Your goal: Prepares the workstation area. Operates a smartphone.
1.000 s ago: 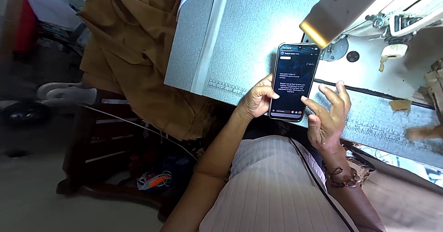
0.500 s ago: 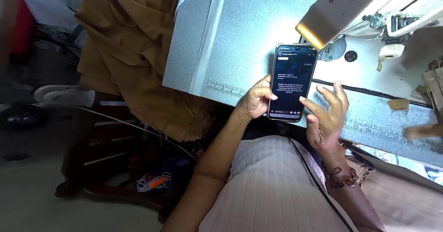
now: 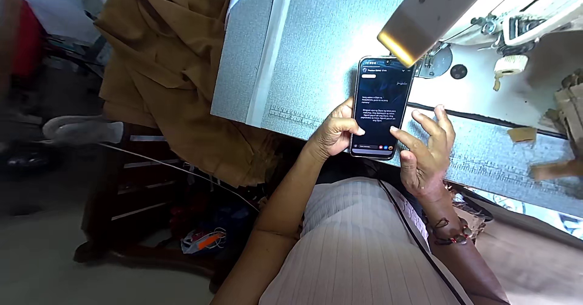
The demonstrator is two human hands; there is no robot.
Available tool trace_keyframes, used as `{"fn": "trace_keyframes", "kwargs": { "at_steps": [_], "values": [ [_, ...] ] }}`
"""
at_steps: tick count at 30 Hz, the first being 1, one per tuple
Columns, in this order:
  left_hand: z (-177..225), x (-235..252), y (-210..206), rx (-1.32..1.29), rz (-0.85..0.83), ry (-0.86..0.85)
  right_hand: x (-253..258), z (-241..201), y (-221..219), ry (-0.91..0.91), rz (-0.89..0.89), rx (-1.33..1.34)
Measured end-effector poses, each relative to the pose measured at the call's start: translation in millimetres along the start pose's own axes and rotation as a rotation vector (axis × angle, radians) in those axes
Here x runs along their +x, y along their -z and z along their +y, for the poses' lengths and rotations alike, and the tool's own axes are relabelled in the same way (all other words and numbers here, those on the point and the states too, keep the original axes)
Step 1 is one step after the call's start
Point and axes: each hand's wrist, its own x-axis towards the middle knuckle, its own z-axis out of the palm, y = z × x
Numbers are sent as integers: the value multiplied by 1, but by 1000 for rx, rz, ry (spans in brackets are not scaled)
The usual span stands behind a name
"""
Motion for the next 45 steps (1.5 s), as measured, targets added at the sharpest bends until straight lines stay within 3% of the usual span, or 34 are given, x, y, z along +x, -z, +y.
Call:
{"fn": "trace_keyframes", "kwargs": {
  "at_steps": [29,41,45],
  "values": [
    [0,-2,-1,-10,19,16,2,0,-4,-20,49,-89],
    [-4,-5,2,-67,0,14,-8,3,-2,158,27,-40],
    [-3,-5,1,-59,78,-29,-8,4,-1,190,11,3]
  ]
}}
